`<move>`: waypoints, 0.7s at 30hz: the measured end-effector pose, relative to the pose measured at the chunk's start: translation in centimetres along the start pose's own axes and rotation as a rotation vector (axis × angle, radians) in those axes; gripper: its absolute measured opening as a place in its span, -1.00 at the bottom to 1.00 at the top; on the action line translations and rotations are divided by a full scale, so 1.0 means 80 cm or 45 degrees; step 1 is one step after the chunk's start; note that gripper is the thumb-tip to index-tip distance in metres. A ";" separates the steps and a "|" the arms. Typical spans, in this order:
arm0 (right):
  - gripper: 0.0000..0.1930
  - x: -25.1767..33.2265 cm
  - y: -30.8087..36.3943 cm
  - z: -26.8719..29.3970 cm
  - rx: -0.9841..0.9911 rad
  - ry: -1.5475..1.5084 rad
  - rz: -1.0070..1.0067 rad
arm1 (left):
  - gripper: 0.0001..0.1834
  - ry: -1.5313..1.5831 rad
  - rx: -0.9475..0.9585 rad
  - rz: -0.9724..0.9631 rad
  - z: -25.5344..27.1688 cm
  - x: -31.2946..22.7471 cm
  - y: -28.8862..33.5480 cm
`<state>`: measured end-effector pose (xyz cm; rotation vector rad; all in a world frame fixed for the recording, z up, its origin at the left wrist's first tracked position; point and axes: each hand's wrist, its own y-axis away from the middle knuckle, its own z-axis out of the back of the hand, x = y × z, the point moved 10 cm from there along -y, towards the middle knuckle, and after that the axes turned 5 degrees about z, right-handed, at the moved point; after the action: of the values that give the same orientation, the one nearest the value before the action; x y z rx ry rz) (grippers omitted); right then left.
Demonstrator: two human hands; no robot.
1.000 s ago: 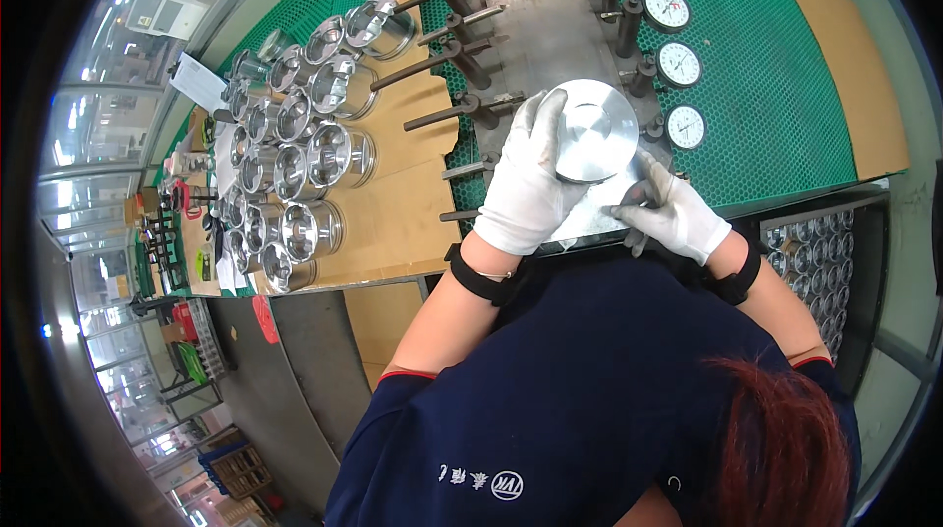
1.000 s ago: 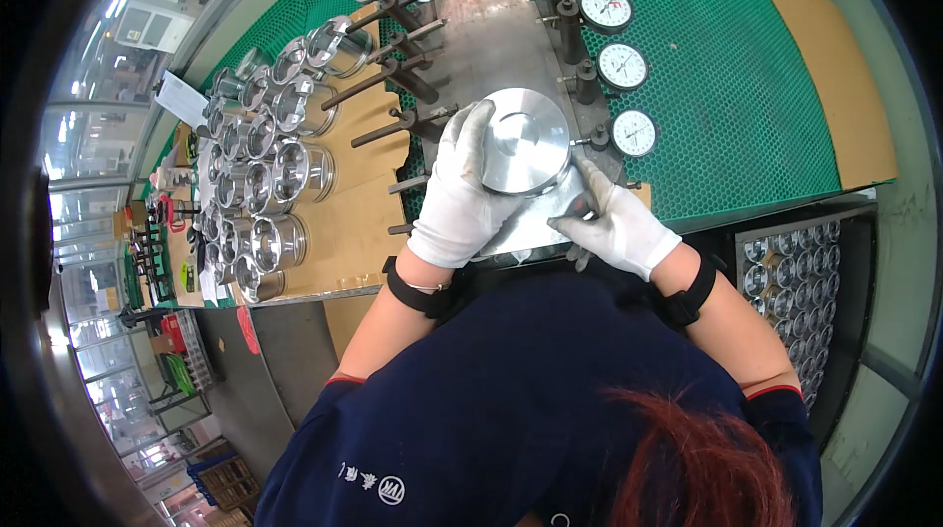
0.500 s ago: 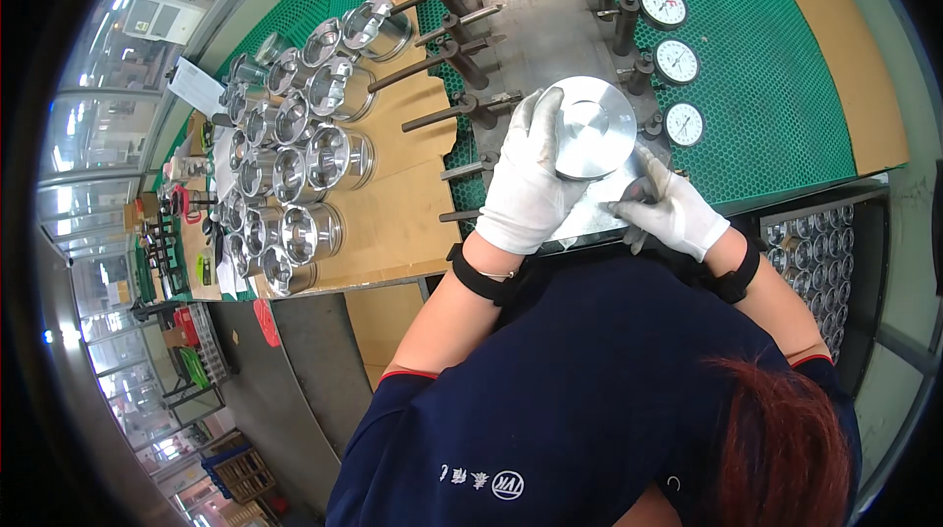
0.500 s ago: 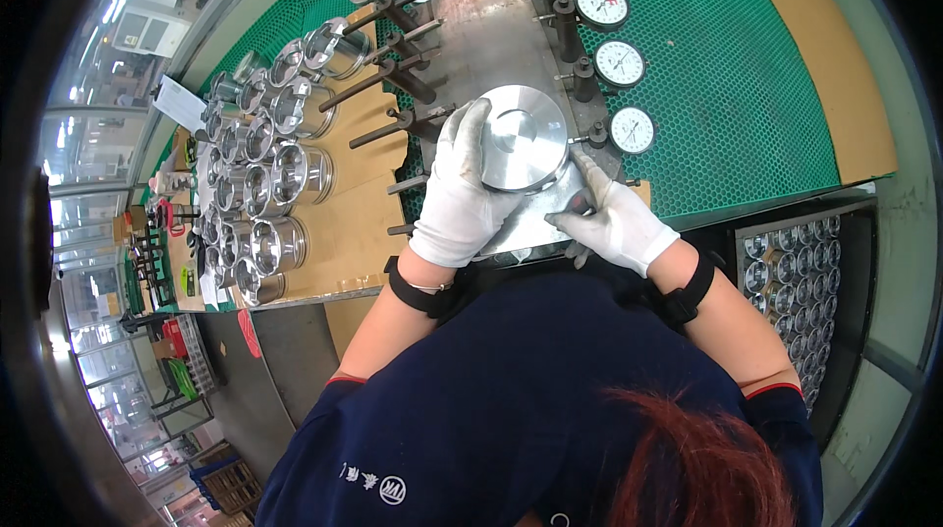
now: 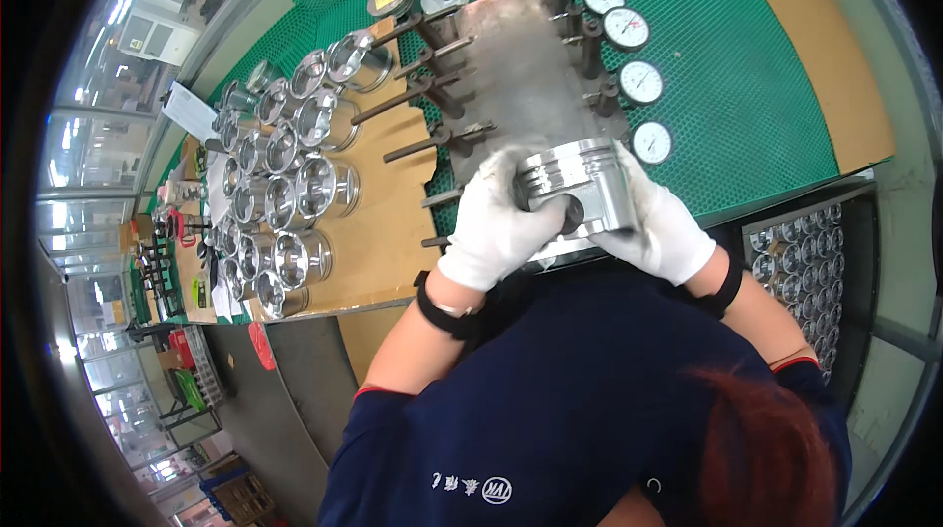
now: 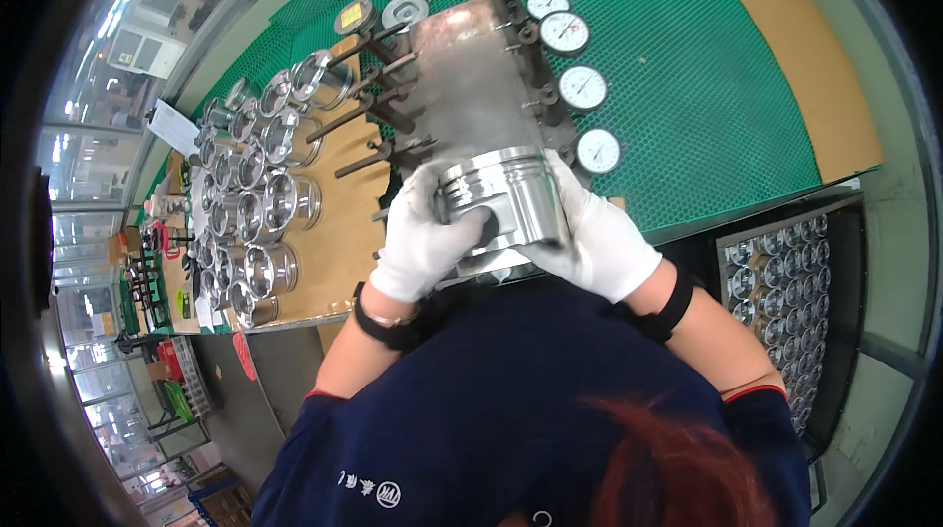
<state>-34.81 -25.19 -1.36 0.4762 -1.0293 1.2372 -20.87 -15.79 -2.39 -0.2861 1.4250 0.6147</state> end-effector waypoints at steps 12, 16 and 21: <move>-0.44 -0.138 0.001 0.252 -0.918 -1.034 -0.165 | -0.63 -0.459 -0.248 -0.420 0.031 -0.085 0.051; -0.53 -0.254 -0.073 0.280 -0.658 -0.343 -0.520 | -0.65 -0.127 -0.562 0.078 0.071 -0.004 0.120; -0.65 -0.449 -0.171 0.228 -0.385 -0.374 -0.998 | -0.68 0.038 -0.888 0.197 0.081 0.019 0.178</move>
<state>-28.42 -63.09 -19.59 0.7435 -1.0971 0.3139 -23.34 -0.37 -0.48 -0.7378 1.2262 1.2342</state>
